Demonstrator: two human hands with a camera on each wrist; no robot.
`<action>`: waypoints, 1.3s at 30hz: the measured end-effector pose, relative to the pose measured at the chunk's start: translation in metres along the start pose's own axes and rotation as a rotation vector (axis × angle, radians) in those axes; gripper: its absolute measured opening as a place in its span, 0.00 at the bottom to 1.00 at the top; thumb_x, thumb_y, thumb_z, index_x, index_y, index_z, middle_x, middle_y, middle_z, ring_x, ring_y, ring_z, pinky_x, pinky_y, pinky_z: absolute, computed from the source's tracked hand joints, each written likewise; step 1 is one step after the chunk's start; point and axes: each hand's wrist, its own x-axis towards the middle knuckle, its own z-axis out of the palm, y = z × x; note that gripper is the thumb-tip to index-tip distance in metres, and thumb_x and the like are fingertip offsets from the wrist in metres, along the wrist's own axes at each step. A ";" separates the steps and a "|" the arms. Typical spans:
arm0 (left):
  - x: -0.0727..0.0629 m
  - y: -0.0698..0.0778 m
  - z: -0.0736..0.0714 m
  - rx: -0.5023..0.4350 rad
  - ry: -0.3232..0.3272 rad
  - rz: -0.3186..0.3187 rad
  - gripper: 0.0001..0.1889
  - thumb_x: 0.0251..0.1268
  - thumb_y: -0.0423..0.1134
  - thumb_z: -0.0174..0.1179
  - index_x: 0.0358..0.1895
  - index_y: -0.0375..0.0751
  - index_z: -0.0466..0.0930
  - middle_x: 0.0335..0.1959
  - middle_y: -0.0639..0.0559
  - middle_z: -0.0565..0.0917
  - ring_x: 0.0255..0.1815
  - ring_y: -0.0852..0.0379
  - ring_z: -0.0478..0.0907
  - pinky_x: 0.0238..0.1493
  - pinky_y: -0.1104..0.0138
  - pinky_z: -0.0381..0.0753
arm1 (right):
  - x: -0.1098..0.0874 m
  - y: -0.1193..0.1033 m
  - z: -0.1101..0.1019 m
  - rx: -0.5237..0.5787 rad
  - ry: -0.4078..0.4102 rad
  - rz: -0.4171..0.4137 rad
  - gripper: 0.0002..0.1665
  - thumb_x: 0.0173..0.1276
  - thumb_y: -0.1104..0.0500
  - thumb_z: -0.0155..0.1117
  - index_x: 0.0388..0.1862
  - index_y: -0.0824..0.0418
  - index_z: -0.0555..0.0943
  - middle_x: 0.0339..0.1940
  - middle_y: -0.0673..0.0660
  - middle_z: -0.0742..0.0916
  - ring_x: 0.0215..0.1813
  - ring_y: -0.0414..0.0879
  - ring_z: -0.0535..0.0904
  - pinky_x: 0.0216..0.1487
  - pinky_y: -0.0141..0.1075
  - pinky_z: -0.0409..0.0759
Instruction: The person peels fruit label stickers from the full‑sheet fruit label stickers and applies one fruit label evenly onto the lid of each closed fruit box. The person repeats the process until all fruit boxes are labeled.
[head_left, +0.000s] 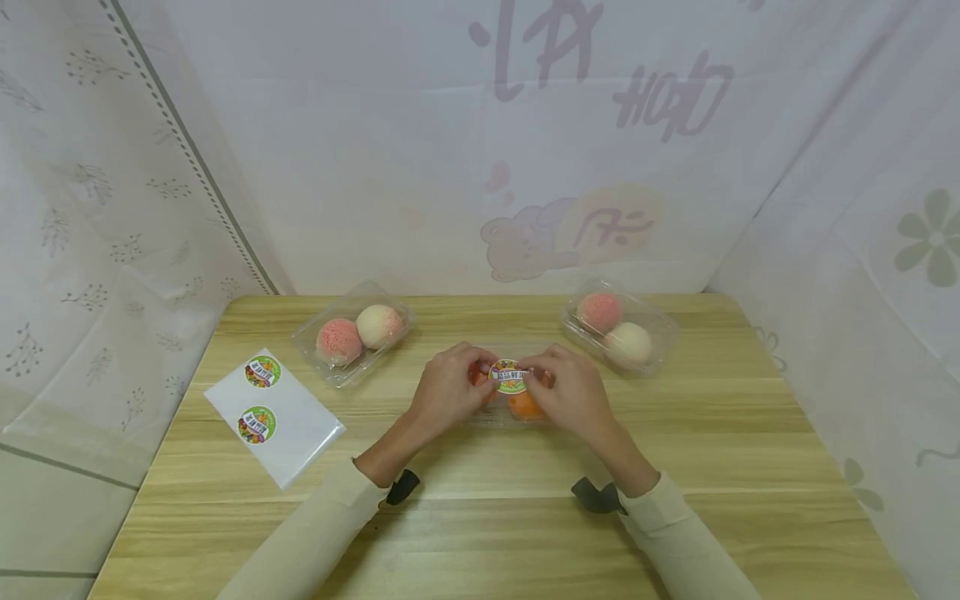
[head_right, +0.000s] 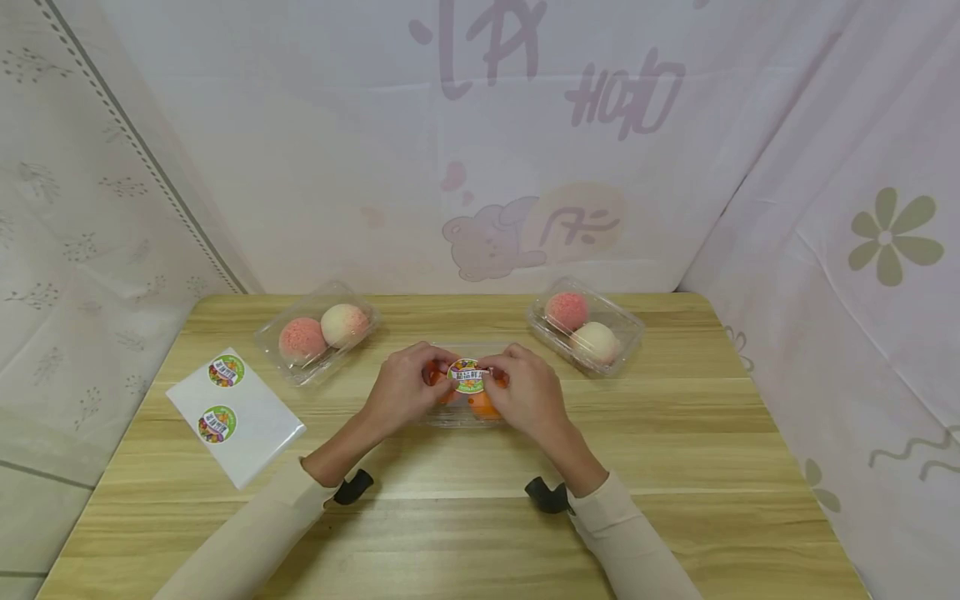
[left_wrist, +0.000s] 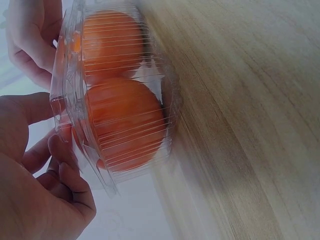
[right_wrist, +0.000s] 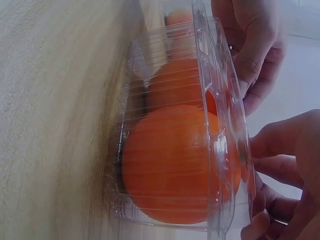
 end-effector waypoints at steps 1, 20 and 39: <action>0.000 0.000 0.000 -0.003 0.001 -0.001 0.13 0.62 0.31 0.77 0.50 0.40 0.93 0.40 0.52 0.87 0.35 0.58 0.79 0.37 0.66 0.80 | 0.000 0.001 0.000 -0.004 -0.001 0.000 0.11 0.67 0.61 0.74 0.47 0.59 0.96 0.34 0.51 0.86 0.31 0.44 0.74 0.31 0.40 0.72; 0.000 -0.002 0.000 0.020 0.008 0.036 0.13 0.63 0.30 0.77 0.50 0.41 0.92 0.39 0.51 0.87 0.35 0.57 0.80 0.37 0.66 0.82 | -0.002 -0.003 -0.002 -0.021 0.005 -0.008 0.16 0.65 0.55 0.83 0.49 0.59 0.95 0.37 0.53 0.86 0.31 0.43 0.73 0.33 0.39 0.73; -0.003 0.001 -0.001 0.051 -0.008 0.071 0.07 0.66 0.34 0.79 0.45 0.42 0.96 0.42 0.50 0.85 0.31 0.57 0.75 0.33 0.67 0.77 | -0.002 -0.006 0.001 -0.035 -0.009 0.007 0.15 0.66 0.55 0.85 0.48 0.59 0.94 0.36 0.51 0.85 0.31 0.43 0.73 0.33 0.39 0.72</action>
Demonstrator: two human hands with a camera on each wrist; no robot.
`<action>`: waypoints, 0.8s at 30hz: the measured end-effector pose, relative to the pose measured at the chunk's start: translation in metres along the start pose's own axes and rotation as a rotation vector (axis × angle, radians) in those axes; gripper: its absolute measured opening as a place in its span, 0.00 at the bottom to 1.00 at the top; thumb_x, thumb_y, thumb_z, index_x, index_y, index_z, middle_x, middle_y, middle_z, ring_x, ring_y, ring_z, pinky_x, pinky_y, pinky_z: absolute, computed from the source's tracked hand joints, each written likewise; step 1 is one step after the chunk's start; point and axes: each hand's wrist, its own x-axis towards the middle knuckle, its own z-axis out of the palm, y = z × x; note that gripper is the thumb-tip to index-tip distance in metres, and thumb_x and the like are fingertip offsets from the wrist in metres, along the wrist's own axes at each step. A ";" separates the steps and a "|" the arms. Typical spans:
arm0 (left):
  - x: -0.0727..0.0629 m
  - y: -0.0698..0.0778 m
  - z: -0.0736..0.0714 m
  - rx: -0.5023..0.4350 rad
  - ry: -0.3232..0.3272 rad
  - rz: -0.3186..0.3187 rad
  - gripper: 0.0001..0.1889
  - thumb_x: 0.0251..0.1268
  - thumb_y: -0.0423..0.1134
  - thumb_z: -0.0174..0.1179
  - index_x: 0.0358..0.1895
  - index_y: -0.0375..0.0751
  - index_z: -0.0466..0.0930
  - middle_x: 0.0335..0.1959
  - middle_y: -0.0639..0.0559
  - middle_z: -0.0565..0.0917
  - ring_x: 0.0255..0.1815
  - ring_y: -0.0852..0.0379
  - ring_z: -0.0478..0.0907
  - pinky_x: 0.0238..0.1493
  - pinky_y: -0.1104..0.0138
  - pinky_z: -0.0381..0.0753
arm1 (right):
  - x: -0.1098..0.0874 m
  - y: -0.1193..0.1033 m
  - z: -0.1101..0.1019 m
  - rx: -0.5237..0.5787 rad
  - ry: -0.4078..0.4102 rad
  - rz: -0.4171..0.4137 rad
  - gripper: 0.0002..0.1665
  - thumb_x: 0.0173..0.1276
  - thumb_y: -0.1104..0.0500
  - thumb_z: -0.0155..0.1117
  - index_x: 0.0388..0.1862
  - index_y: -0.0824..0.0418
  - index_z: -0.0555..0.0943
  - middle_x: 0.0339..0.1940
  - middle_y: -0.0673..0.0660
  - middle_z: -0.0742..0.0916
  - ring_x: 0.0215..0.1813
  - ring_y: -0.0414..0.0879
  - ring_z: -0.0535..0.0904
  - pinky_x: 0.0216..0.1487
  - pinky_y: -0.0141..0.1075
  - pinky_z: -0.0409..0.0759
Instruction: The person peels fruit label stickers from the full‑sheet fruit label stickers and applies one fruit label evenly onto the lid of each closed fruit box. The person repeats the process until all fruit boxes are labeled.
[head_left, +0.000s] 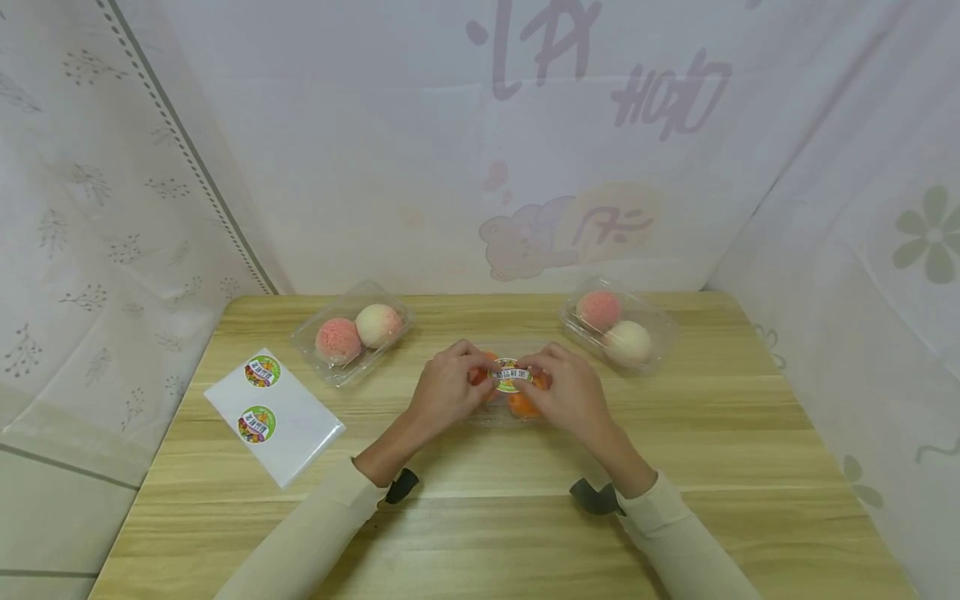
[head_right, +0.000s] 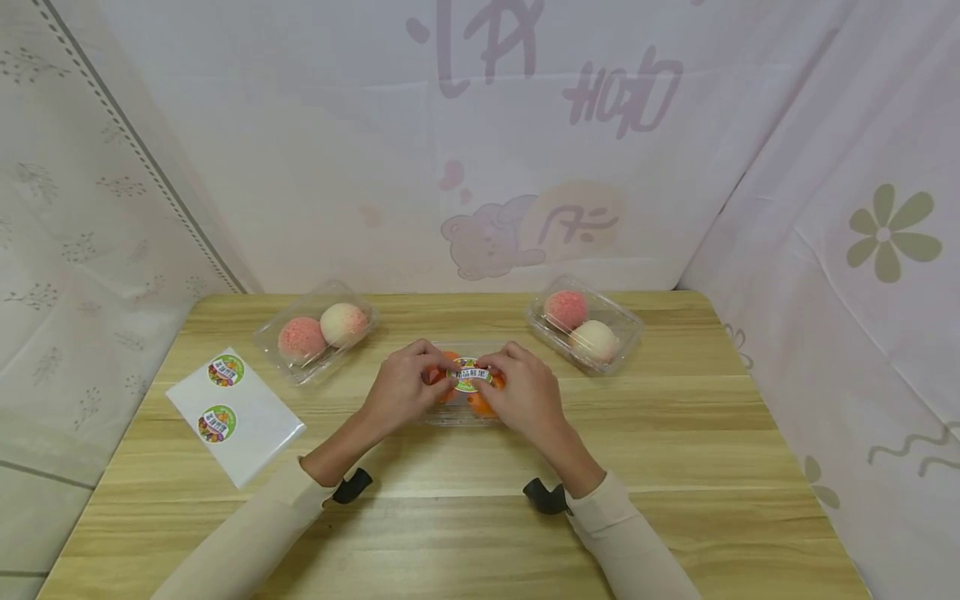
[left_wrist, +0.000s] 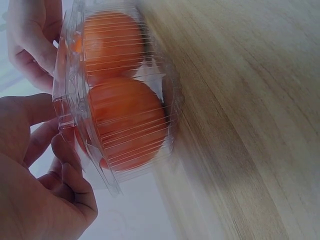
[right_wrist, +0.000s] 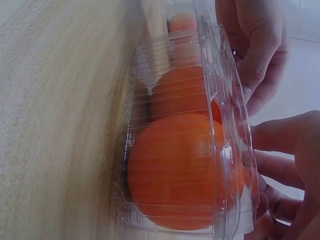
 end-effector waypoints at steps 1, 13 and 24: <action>0.000 0.000 0.000 -0.001 -0.002 0.000 0.07 0.66 0.34 0.79 0.45 0.42 0.96 0.42 0.50 0.85 0.31 0.57 0.75 0.33 0.67 0.76 | 0.000 0.000 0.000 -0.002 -0.001 0.002 0.14 0.66 0.55 0.85 0.48 0.59 0.94 0.36 0.51 0.85 0.31 0.43 0.73 0.33 0.39 0.72; -0.001 0.001 -0.003 -0.022 -0.006 -0.013 0.05 0.67 0.34 0.77 0.44 0.40 0.96 0.41 0.49 0.85 0.32 0.57 0.76 0.34 0.66 0.77 | -0.004 0.005 -0.001 0.007 0.014 0.001 0.13 0.64 0.58 0.85 0.47 0.58 0.95 0.35 0.51 0.85 0.30 0.43 0.71 0.31 0.38 0.71; -0.008 -0.005 -0.007 -0.025 0.039 0.000 0.03 0.67 0.33 0.78 0.41 0.40 0.95 0.41 0.50 0.86 0.31 0.58 0.76 0.34 0.66 0.78 | -0.011 0.019 -0.005 0.016 0.075 -0.016 0.12 0.63 0.57 0.85 0.44 0.58 0.95 0.34 0.50 0.86 0.30 0.43 0.76 0.32 0.39 0.74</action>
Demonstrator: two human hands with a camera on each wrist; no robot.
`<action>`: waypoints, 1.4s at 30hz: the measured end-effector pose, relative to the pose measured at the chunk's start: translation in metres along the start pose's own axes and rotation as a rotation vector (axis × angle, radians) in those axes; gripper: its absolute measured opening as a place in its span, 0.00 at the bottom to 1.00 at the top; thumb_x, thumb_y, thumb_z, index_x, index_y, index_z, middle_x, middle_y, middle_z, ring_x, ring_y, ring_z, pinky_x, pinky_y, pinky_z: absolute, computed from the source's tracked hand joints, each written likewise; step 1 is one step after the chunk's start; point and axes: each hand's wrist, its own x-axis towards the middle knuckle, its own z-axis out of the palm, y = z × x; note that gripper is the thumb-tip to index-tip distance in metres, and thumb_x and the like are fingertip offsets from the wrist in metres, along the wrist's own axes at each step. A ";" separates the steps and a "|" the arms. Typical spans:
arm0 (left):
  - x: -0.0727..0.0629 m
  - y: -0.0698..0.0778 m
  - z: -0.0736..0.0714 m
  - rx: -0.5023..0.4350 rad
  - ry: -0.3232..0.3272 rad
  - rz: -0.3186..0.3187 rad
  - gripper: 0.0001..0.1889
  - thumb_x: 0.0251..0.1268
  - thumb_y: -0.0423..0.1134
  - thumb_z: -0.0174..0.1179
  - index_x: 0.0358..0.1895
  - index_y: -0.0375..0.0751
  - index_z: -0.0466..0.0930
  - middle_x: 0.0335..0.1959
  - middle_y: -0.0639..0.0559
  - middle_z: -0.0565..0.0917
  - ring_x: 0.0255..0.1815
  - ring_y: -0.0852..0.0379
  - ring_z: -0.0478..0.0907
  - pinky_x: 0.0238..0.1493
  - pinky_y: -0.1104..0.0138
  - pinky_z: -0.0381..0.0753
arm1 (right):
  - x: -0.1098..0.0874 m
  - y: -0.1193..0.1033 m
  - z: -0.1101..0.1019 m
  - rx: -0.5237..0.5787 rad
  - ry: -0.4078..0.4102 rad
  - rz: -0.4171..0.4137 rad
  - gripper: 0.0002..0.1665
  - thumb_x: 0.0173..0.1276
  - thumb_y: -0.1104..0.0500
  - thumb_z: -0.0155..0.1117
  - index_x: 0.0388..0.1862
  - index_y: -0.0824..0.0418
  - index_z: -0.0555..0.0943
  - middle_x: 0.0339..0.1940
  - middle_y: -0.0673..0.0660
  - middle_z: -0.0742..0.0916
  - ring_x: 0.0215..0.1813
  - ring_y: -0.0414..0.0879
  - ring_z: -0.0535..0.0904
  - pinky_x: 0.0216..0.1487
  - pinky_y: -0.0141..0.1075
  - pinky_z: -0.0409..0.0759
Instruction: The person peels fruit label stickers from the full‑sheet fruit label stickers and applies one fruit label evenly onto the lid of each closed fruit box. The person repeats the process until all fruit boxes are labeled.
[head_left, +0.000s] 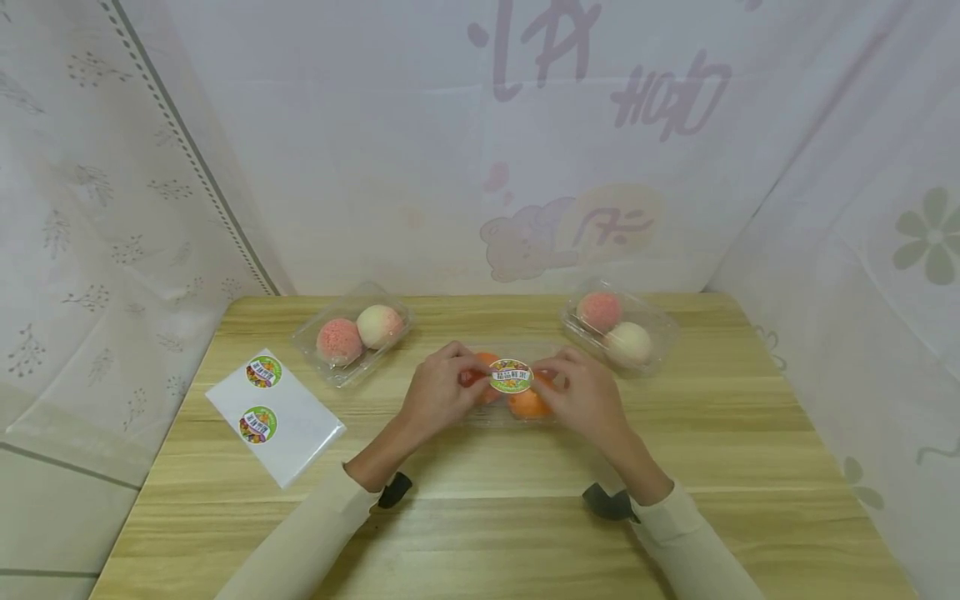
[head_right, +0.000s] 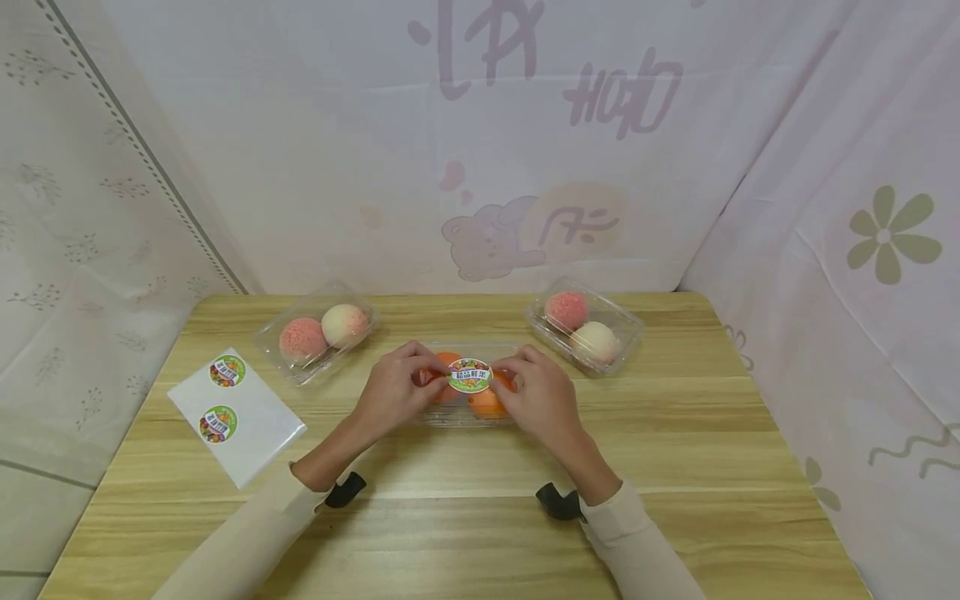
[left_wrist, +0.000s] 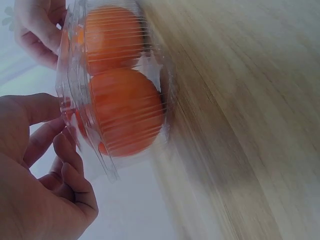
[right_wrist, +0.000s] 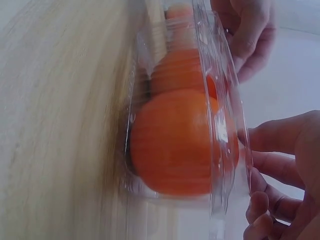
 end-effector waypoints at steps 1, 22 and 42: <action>-0.001 -0.001 -0.001 -0.004 0.008 -0.002 0.03 0.66 0.33 0.78 0.41 0.41 0.95 0.41 0.50 0.86 0.31 0.58 0.76 0.34 0.66 0.78 | -0.001 0.002 -0.001 0.006 0.003 0.002 0.11 0.64 0.57 0.85 0.44 0.58 0.95 0.35 0.50 0.86 0.31 0.43 0.76 0.32 0.39 0.74; -0.036 -0.024 -0.015 -0.143 0.043 -0.165 0.19 0.72 0.43 0.76 0.60 0.38 0.89 0.50 0.44 0.86 0.38 0.54 0.86 0.42 0.59 0.86 | -0.030 0.029 -0.015 0.171 0.020 0.068 0.16 0.72 0.57 0.80 0.54 0.61 0.91 0.40 0.53 0.91 0.38 0.48 0.86 0.39 0.46 0.88; -0.053 -0.031 -0.005 -0.212 -0.076 -0.231 0.39 0.60 0.47 0.83 0.74 0.41 0.79 0.55 0.48 0.90 0.38 0.58 0.89 0.40 0.63 0.87 | -0.048 0.031 -0.013 0.218 -0.106 0.141 0.39 0.63 0.50 0.89 0.70 0.60 0.84 0.45 0.53 0.93 0.45 0.49 0.89 0.43 0.46 0.89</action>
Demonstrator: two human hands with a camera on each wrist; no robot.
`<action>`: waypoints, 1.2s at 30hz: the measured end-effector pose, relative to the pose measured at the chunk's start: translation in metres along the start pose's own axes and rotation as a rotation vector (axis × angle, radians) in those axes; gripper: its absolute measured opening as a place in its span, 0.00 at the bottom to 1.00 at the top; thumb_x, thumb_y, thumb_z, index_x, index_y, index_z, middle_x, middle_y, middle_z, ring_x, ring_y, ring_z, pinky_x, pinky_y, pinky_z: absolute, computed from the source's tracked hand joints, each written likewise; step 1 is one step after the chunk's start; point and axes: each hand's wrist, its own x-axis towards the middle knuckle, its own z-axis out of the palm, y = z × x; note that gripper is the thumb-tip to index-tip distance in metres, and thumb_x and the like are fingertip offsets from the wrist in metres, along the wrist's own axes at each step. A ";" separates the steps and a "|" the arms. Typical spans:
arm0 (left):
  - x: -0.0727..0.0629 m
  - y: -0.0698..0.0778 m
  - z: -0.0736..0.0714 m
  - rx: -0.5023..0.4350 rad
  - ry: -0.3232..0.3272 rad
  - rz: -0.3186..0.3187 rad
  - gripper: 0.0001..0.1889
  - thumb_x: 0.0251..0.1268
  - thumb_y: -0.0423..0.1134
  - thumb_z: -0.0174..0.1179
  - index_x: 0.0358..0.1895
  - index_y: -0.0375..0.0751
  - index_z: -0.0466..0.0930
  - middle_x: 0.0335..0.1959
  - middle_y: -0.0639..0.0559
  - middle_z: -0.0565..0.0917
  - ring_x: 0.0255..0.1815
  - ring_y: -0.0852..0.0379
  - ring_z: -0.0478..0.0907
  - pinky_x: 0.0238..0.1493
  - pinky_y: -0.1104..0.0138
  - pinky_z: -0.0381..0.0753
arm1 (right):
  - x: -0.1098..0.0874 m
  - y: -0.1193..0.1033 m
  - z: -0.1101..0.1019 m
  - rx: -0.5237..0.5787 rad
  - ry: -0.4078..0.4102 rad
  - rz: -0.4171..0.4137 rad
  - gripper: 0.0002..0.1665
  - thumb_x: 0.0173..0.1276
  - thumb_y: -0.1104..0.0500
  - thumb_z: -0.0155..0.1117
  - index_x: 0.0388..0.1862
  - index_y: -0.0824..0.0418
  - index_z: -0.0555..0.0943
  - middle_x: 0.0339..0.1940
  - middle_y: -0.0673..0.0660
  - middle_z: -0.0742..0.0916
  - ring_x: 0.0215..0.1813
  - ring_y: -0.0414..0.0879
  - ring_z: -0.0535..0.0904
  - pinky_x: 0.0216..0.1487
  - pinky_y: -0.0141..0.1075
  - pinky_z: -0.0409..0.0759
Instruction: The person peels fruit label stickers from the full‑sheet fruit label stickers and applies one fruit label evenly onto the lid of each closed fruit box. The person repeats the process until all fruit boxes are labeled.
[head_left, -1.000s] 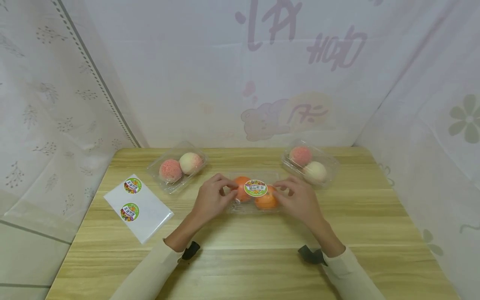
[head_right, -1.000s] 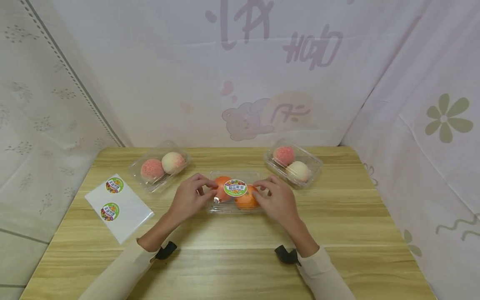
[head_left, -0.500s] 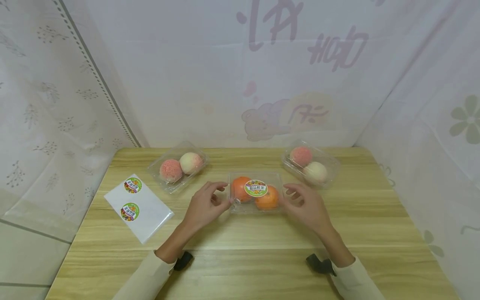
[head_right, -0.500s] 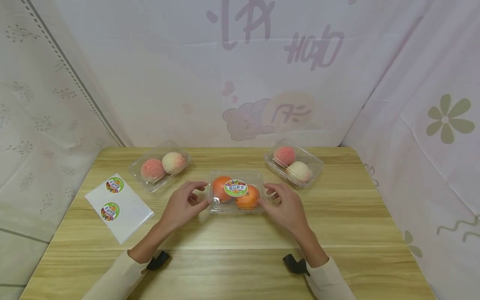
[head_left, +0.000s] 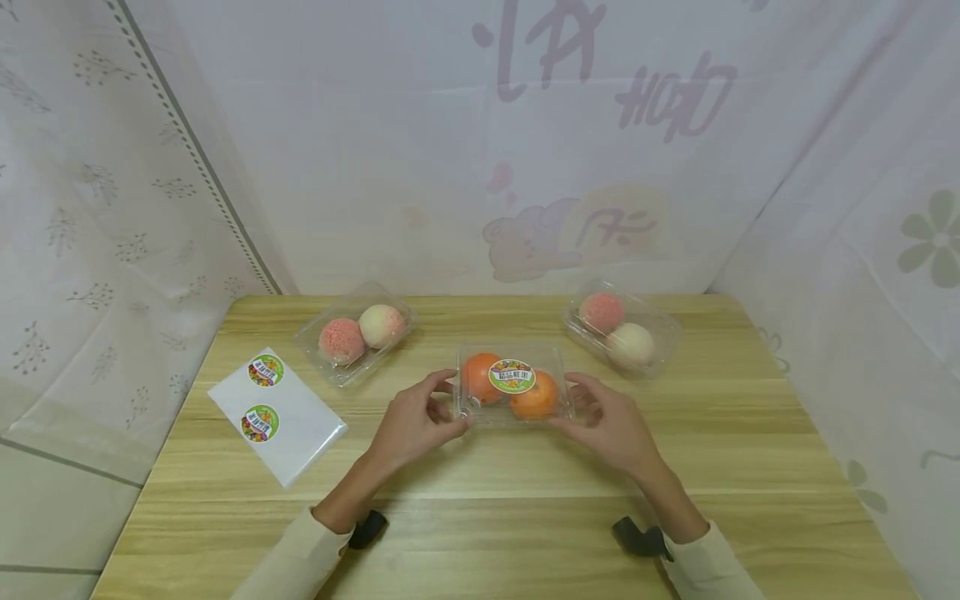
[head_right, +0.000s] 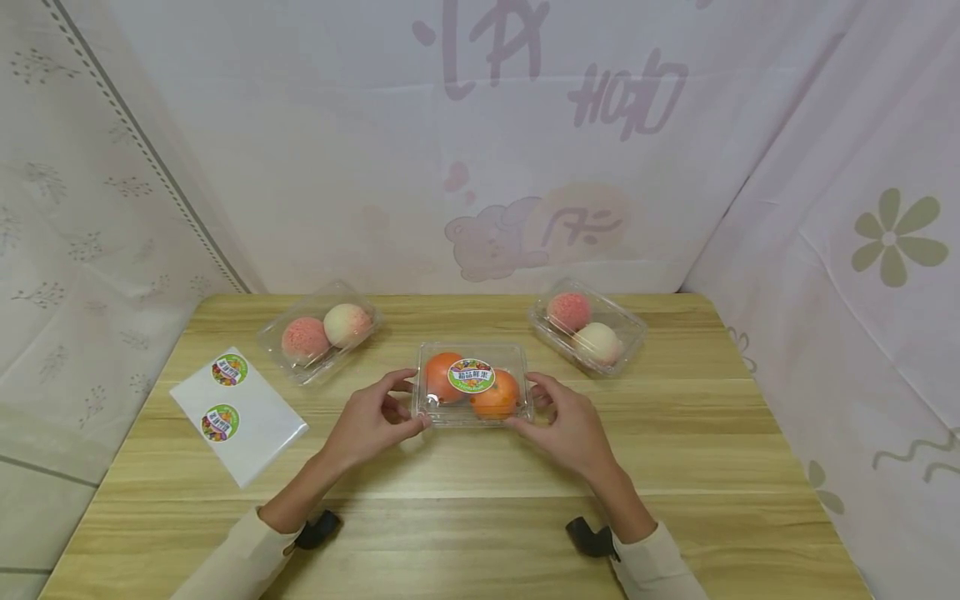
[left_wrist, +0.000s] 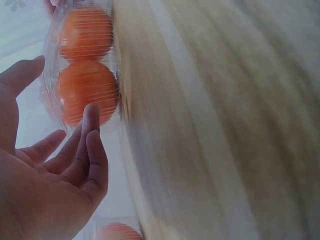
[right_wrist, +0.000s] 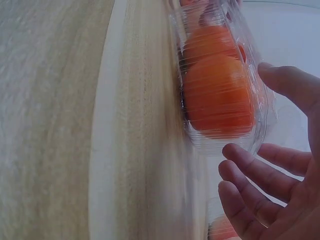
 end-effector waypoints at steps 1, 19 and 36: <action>0.000 0.000 0.000 -0.002 -0.002 0.002 0.40 0.60 0.47 0.83 0.74 0.41 0.79 0.56 0.48 0.90 0.38 0.58 0.89 0.40 0.63 0.87 | 0.000 0.000 0.000 0.003 0.001 -0.003 0.39 0.63 0.51 0.89 0.70 0.60 0.84 0.45 0.53 0.93 0.45 0.49 0.89 0.44 0.46 0.89; -0.001 0.003 0.001 0.071 0.049 0.117 0.40 0.57 0.42 0.86 0.74 0.38 0.82 0.58 0.46 0.90 0.40 0.53 0.91 0.44 0.58 0.91 | 0.000 -0.001 0.003 -0.014 0.030 -0.065 0.40 0.61 0.54 0.89 0.69 0.66 0.85 0.49 0.57 0.93 0.45 0.50 0.89 0.43 0.47 0.90; 0.013 0.002 -0.009 0.072 0.054 0.078 0.38 0.60 0.41 0.84 0.73 0.36 0.82 0.60 0.44 0.90 0.42 0.49 0.91 0.46 0.54 0.92 | 0.023 0.000 0.009 0.037 0.021 -0.037 0.41 0.64 0.55 0.88 0.72 0.69 0.82 0.50 0.59 0.91 0.45 0.50 0.87 0.43 0.43 0.90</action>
